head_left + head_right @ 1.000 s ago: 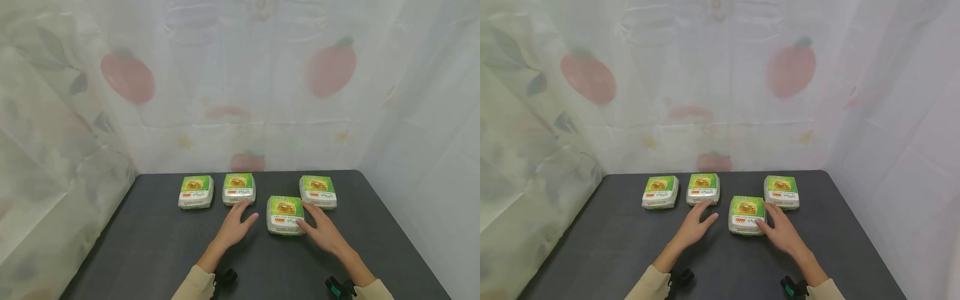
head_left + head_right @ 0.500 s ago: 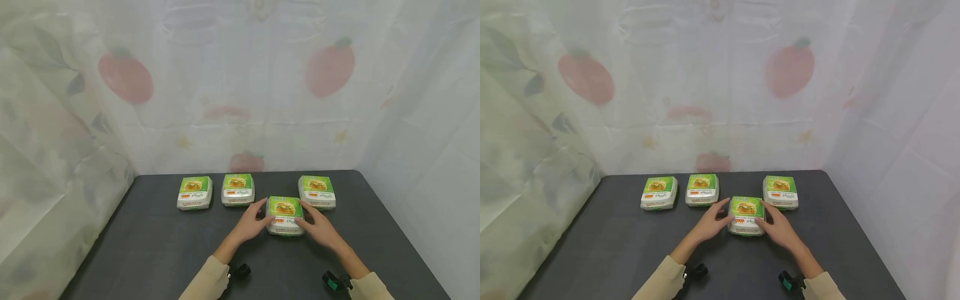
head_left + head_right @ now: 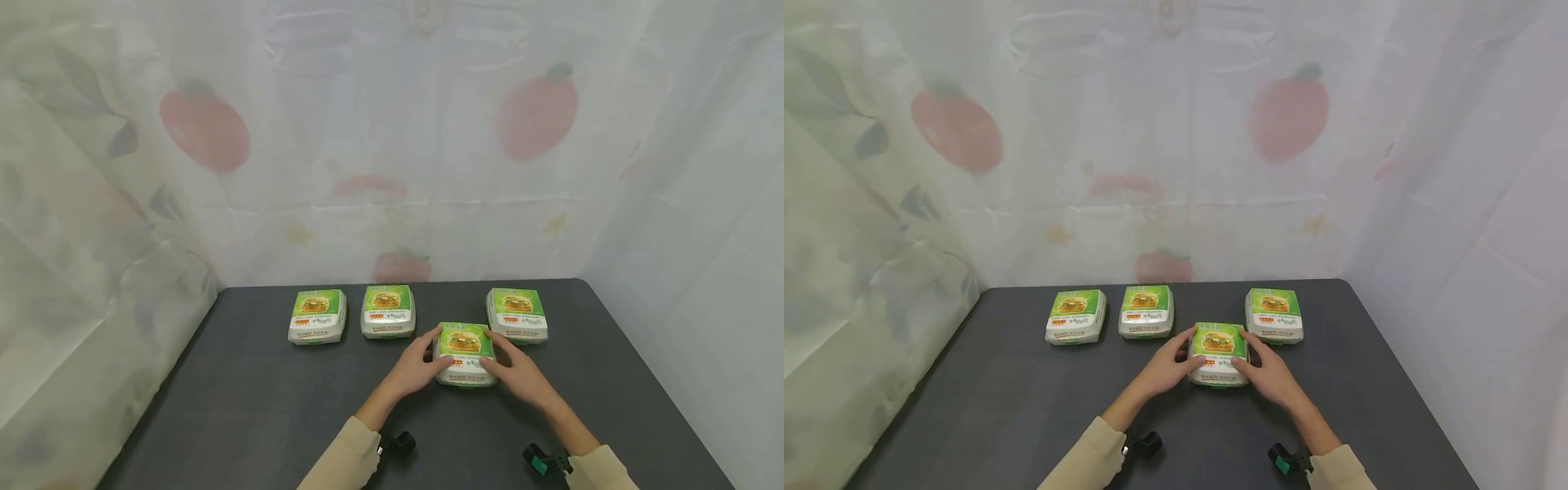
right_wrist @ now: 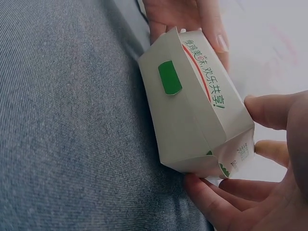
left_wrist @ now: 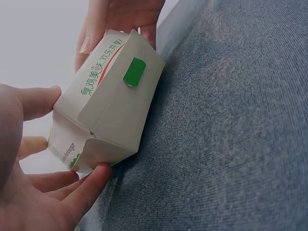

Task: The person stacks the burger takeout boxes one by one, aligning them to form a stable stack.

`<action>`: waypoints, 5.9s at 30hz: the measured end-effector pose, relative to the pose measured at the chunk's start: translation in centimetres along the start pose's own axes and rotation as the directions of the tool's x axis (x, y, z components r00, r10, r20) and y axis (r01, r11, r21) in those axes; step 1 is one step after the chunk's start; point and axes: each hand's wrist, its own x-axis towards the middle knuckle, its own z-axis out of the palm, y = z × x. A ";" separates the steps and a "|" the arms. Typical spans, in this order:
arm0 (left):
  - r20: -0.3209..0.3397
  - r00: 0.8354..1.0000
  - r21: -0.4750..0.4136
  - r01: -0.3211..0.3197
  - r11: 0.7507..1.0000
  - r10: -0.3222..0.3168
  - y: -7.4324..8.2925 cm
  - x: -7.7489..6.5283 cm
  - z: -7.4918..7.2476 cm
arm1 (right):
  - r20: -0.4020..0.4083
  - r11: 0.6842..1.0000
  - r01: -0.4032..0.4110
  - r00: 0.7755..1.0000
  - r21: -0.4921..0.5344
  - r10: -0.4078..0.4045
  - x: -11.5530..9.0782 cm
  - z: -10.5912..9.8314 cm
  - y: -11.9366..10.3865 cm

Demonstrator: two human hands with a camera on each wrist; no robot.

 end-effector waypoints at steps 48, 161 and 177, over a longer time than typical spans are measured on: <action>-0.021 0.998 0.021 0.064 0.998 -0.064 -0.4 -8.0 -5.0 | 0.072 0.996 0.084 0.994 0.030 -0.086 -2.1 5.3 -4.8; -0.015 0.998 0.038 0.068 0.997 -0.068 -1.5 -8.9 -3.4 | -0.151 0.977 -0.172 0.977 -0.129 0.152 4.3 -8.2 3.5; -0.014 0.997 0.031 0.076 0.997 -0.076 -1.5 -9.0 -3.4 | -0.198 0.989 -0.130 0.974 -0.075 0.113 3.9 -7.6 4.0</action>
